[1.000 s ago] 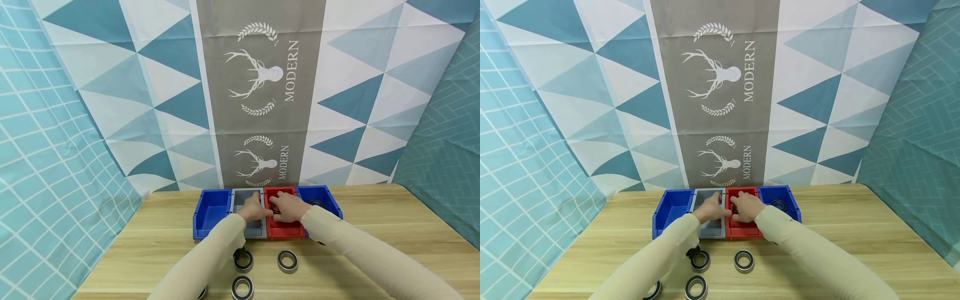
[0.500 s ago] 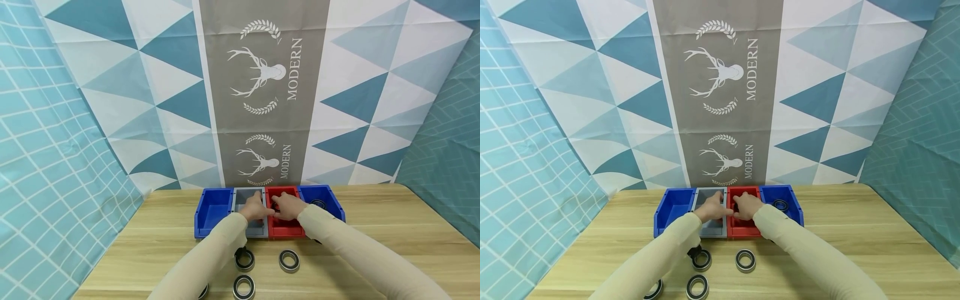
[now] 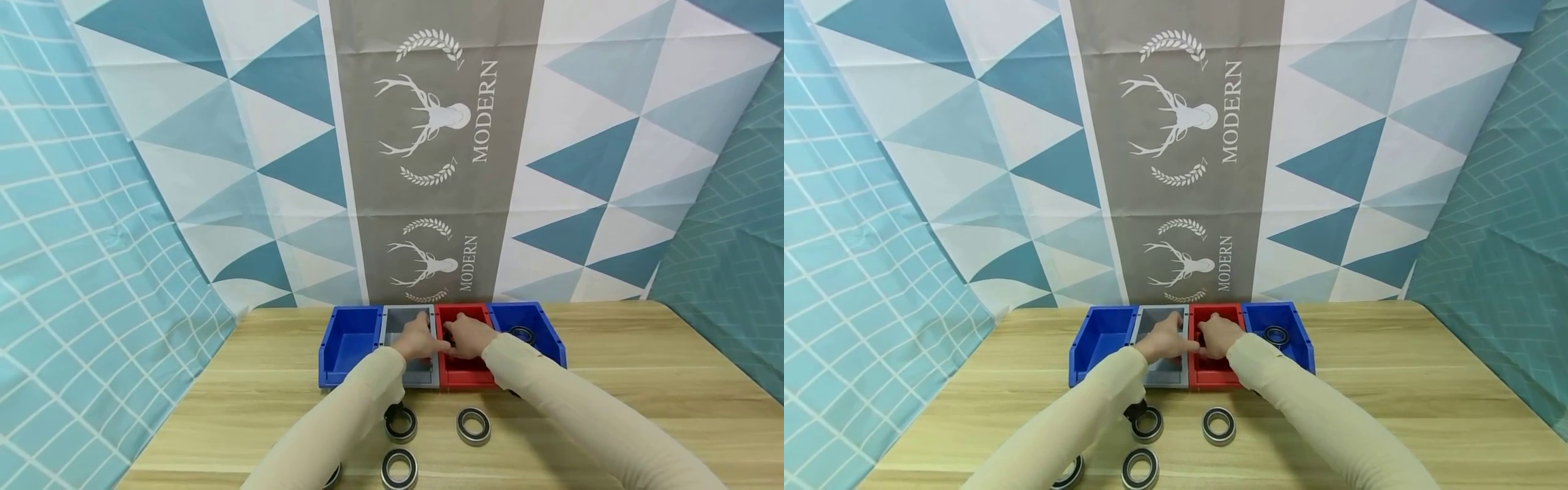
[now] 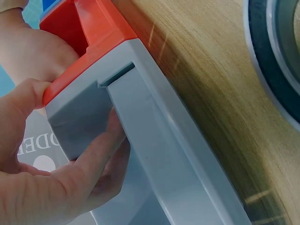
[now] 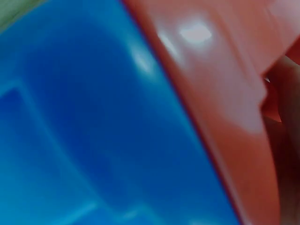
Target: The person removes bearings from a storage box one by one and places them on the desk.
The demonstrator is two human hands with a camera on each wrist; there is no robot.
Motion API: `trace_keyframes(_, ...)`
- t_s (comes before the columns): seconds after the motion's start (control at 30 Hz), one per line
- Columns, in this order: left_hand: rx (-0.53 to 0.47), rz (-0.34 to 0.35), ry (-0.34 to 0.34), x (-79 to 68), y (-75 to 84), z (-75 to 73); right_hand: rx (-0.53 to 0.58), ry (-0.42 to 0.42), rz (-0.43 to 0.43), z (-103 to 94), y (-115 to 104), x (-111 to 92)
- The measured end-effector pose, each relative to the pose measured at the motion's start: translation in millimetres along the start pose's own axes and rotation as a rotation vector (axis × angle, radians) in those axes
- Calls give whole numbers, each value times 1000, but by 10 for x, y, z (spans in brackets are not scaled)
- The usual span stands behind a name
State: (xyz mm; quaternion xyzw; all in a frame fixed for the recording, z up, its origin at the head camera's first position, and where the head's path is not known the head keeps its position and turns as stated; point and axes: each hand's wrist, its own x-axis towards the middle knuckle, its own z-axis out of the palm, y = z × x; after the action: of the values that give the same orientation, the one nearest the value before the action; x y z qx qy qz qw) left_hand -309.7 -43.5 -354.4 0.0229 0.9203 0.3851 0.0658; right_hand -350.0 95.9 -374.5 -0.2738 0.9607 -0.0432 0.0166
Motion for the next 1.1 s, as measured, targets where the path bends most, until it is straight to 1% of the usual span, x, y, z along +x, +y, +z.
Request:
trace_keyframes(0.37, 8, 9, 7, 24, -5, -3, 23, -6, -45, -21, 17, -1)
trace_keyframes(0.5, 9, 8, 0, 16, -2, 1, 53, -36, -36, -18, 15, -3)
trace_keyframes(0.63, 6, 6, -5, 0, 2, 5, 58, -61, -27, -2, 23, 2)
trace_keyframes(0.8, 0, 3, -4, -4, 3, 8, 65, -58, -14, 17, 36, 15)
trace_keyframes(1.1, 10, 9, 5, 3, -2, 13, 58, -54, 42, 77, 44, 11)
